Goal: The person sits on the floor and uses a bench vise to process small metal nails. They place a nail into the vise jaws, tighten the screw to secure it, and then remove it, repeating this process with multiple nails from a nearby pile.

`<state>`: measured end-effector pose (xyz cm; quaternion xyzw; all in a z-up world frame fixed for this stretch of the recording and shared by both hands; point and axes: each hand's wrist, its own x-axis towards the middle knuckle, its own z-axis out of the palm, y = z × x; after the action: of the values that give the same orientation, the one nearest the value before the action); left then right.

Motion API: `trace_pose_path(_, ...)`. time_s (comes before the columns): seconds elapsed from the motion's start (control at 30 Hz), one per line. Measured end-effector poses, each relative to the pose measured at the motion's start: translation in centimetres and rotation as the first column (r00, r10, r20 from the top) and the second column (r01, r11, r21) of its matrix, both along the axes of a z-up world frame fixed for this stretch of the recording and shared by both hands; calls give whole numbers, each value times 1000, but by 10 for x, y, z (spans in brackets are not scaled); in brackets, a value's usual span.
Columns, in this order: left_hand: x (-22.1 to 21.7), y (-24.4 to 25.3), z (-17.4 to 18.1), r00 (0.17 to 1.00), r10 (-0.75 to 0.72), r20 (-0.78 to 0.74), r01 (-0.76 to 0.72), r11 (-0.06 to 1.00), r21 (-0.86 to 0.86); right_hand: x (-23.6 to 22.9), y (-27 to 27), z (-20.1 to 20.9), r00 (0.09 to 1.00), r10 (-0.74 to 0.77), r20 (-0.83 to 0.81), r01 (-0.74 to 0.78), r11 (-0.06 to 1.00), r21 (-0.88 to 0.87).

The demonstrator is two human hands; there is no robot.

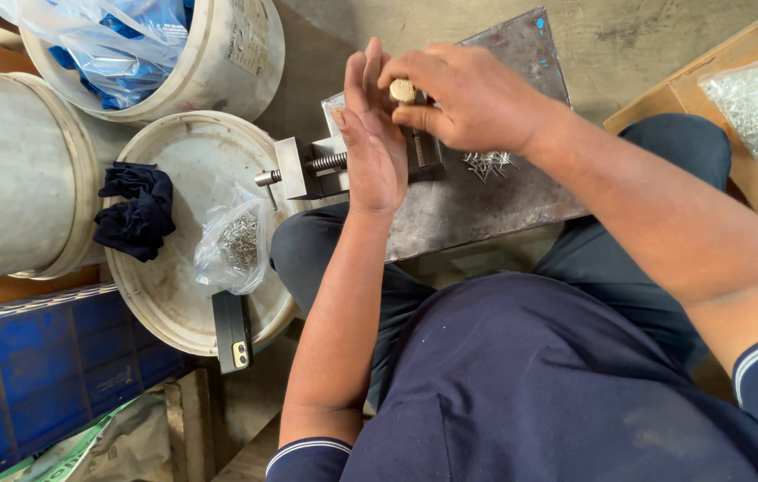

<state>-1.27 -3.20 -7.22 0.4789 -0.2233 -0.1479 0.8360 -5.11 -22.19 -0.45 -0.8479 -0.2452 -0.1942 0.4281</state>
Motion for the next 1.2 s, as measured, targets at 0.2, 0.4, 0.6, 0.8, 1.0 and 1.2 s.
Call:
trace_pose_path(0.2, -1, 3, 0, 1000, -15, 20, 15, 1000, 17, 0, 0, 2, 997, -27, -73, 26, 1000, -6)
trace_pose_path(0.4, 2, 1, -1, 1000, -16, 12, 16, 1000, -3, 2, -1, 4, 1000, -14, -11, 14, 999, 28)
trace_pose_path(0.6, 0, 0, 2, 1000, -18, 23, 18, 1000, 10, 4, -4, 5, 996, -56, 68, 59, 997, -44)
trace_pose_path(0.8, -2, -1, 7, 1000, -18, 7, 18, 1000, 26, 9, 3, 0, 996, -74, 55, 76, 997, -30)
trace_pose_path(1.0, 1, -1, 4, 1000, -25, 16, 24, 999, 25, 10, 5, -5, 990, -121, 75, 123, 992, -31)
trace_pose_path(1.2, 0, 0, 0, 993, -25, 117, 20, 999, 43, 11, -8, -28, 953, -296, 60, 291, 953, 86)
